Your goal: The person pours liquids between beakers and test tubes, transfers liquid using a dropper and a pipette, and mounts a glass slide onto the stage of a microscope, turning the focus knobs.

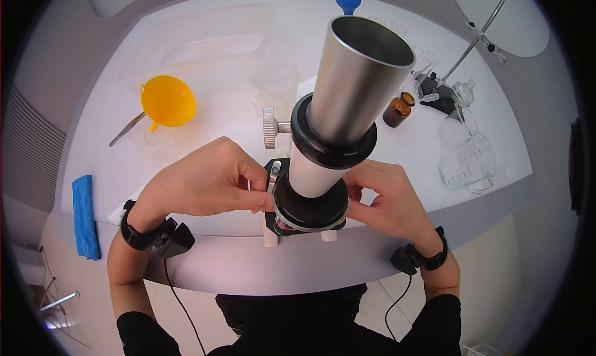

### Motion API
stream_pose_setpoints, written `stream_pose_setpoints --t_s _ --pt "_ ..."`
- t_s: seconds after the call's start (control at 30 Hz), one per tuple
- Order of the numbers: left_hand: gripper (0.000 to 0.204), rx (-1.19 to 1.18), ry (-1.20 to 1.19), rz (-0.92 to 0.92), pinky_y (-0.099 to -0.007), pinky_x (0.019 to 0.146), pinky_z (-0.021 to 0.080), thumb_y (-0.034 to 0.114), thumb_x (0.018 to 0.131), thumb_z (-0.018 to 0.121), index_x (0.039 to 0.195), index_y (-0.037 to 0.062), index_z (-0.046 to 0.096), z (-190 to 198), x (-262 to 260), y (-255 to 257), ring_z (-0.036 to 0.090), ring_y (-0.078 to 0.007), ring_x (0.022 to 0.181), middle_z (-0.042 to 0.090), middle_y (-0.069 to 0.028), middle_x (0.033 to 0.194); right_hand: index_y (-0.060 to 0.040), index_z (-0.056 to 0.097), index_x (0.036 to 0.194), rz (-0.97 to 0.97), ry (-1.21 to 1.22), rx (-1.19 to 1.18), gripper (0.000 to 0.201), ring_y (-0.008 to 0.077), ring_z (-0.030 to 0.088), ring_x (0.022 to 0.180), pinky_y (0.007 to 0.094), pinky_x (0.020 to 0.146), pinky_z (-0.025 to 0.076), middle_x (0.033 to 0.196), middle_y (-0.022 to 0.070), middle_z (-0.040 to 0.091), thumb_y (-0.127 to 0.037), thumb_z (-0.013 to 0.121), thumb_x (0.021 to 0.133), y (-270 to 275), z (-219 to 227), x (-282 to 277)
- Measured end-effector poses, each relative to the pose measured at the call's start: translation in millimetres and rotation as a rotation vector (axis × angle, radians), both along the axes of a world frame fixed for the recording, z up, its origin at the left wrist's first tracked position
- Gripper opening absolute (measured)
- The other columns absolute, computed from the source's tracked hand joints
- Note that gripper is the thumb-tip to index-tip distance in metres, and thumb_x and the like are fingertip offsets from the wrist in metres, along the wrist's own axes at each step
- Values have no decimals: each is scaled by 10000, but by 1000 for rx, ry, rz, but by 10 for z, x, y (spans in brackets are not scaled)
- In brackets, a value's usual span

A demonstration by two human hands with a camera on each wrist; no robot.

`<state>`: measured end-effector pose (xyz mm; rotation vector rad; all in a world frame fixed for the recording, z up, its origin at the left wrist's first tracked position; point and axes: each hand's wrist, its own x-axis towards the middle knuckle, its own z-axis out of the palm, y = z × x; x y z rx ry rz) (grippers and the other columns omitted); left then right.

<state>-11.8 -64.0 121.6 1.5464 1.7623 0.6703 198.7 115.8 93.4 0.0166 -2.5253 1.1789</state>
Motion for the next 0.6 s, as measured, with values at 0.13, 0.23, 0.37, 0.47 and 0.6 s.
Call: stream_pose_setpoints --t_s 0.13,0.23,0.37,0.47,0.6 --pt "312 11 -5 -5 -273 452 302 246 838 731 630 26 654 -12 -8 -13 409 -100 454 498 -13 493 -27 696 1006 1 11 -3 196 123 549 590 263 542 444 692 31 576 -64 715 815 -13 12 -5" --pt "313 19 -2 -7 -275 453 302 249 842 727 636 26 655 -21 -10 -3 408 -101 454 489 -15 489 -24 700 1001 -6 10 -6 194 119 552 589 260 542 446 688 30 579 -62 719 812 -8 15 -1" --pt "315 28 7 -17 -277 453 304 254 849 721 642 25 656 -33 -19 -7 410 -105 453 483 -15 487 -22 705 998 -4 12 -17 195 118 550 581 256 540 443 676 29 581 -61 723 808 -7 20 0" --pt "321 -2 -6 -4 -279 454 307 260 853 715 644 25 655 -27 -14 0 413 -108 454 481 -16 487 -20 709 990 -6 -1 -23 190 117 547 572 254 538 440 665 28 582 -60 725 806 -3 25 2" --pt "328 13 6 -13 -285 457 316 264 859 707 639 27 652 -15 -7 -3 427 -112 457 519 -21 499 -20 712 985 -13 15 -1 188 116 546 565 253 531 437 662 30 585 -56 725 801 -4 14 8"
